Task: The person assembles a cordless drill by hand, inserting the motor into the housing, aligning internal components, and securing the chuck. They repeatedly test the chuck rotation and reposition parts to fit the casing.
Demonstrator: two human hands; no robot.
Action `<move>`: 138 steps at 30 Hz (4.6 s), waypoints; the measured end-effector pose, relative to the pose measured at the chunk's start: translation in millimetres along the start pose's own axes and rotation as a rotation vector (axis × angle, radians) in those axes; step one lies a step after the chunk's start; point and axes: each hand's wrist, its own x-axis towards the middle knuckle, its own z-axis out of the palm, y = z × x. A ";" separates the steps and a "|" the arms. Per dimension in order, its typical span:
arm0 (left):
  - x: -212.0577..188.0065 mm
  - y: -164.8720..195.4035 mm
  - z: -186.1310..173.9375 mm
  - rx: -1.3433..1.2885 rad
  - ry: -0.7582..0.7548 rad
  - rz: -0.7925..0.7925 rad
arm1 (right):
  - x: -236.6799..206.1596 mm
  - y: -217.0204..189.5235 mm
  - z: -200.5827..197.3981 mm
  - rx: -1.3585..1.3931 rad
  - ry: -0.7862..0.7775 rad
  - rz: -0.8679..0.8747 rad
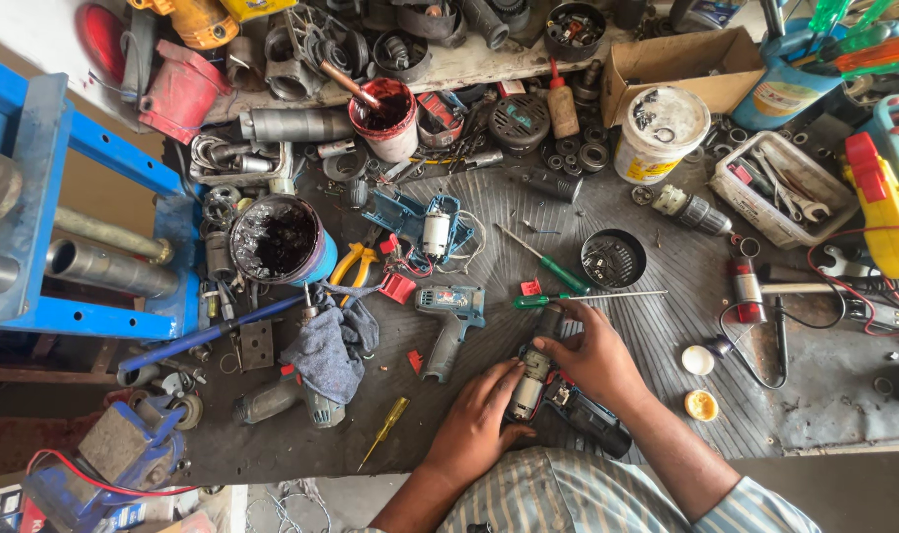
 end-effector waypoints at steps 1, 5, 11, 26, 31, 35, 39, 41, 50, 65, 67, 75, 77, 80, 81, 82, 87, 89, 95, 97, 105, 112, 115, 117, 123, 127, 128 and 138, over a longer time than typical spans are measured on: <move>-0.8 -0.4 1.7 0.006 0.003 -0.001 | 0.3 0.0 0.2 0.005 -0.006 0.004; -5.9 -2.1 10.1 -0.044 0.081 -0.031 | -0.8 2.2 1.4 0.008 -0.008 -0.041; -1.9 -4.8 10.1 -0.131 0.073 -0.126 | -2.9 2.9 5.0 0.012 0.001 -0.071; 12.4 -3.6 1.9 -0.107 0.012 -0.112 | -4.0 -11.7 -7.1 -0.053 -0.036 -0.047; 10.1 -5.2 0.0 -0.112 0.009 -0.096 | -14.2 -14.3 -17.6 0.008 -0.091 -0.064; 9.3 -4.5 1.1 -0.121 0.014 -0.103 | -20.5 -14.8 -23.2 0.076 -0.173 -0.128; 10.4 -3.4 0.5 -0.119 -0.011 -0.118 | -14.0 -16.5 -24.5 0.002 -0.160 -0.126; 10.5 -2.6 0.0 -0.119 -0.024 -0.130 | -11.8 -17.5 -24.6 -0.040 -0.153 -0.134; 11.9 -5.7 0.7 -0.124 -0.028 -0.138 | -10.2 -26.8 -22.6 -0.195 -0.074 -0.189; 9.5 -9.4 5.6 -0.125 0.012 -0.112 | -6.4 -8.9 -24.6 -0.073 -0.114 -0.241; 9.7 -9.6 5.9 -0.141 0.027 -0.105 | -7.1 -9.4 -22.4 -0.090 -0.107 -0.230; 11.0 -3.5 1.4 -0.125 0.034 -0.103 | -7.7 -11.6 -22.2 -0.063 -0.131 -0.203; 12.3 -1.2 -1.5 -0.114 0.029 -0.087 | -7.3 -8.8 -22.8 -0.036 -0.143 -0.216; 16.1 0.3 -6.3 -0.081 -0.014 -0.070 | -7.8 -5.0 -25.2 0.020 -0.155 -0.224; 17.7 0.2 -7.1 -0.066 -0.039 -0.074 | -9.2 -4.5 -26.4 0.036 -0.163 -0.218; 18.4 0.5 -7.6 -0.050 -0.062 -0.077 | -10.3 -4.6 -27.7 0.052 -0.171 -0.214; 15.9 -1.5 -12.4 -0.051 -0.059 0.019 | -32.9 -9.8 -34.6 -0.103 -0.159 -0.131; 12.7 -0.9 -12.4 -0.048 -0.065 0.037 | -50.4 -9.7 -35.5 -0.274 -0.146 -0.167; 14.3 5.2 -11.9 0.023 -0.110 0.005 | -68.1 -2.6 -26.3 -0.518 -0.098 -0.325; 20.2 7.8 -15.0 0.053 -0.131 0.037 | -69.8 -0.9 -21.6 -0.548 -0.079 -0.347; 32.7 16.3 -33.2 0.025 -0.320 0.012 | -68.2 4.1 -19.6 -0.547 -0.080 -0.338; 34.4 15.1 -29.9 0.046 -0.329 -0.034 | -67.1 8.0 -18.8 -0.549 -0.076 -0.374; 33.6 14.8 -29.8 0.032 -0.299 -0.003 | -66.6 7.8 -18.7 -0.570 -0.088 -0.370; 34.7 14.9 -30.1 0.044 -0.298 -0.001 | -66.5 7.8 -18.5 -0.579 -0.090 -0.370; 52.3 18.8 -29.9 0.178 -0.420 -0.010 | -66.7 10.2 -16.8 -0.578 -0.069 -0.383; 69.8 20.2 -33.9 0.202 -0.530 -0.004 | -66.1 12.2 -16.3 -0.592 -0.080 -0.382; 73.7 20.2 -34.9 0.191 -0.514 0.034 | -66.0 12.7 -16.6 -0.595 -0.084 -0.380; 80.2 15.1 -34.5 0.110 -0.487 0.072 | -64.1 16.2 -19.8 -0.598 -0.116 -0.371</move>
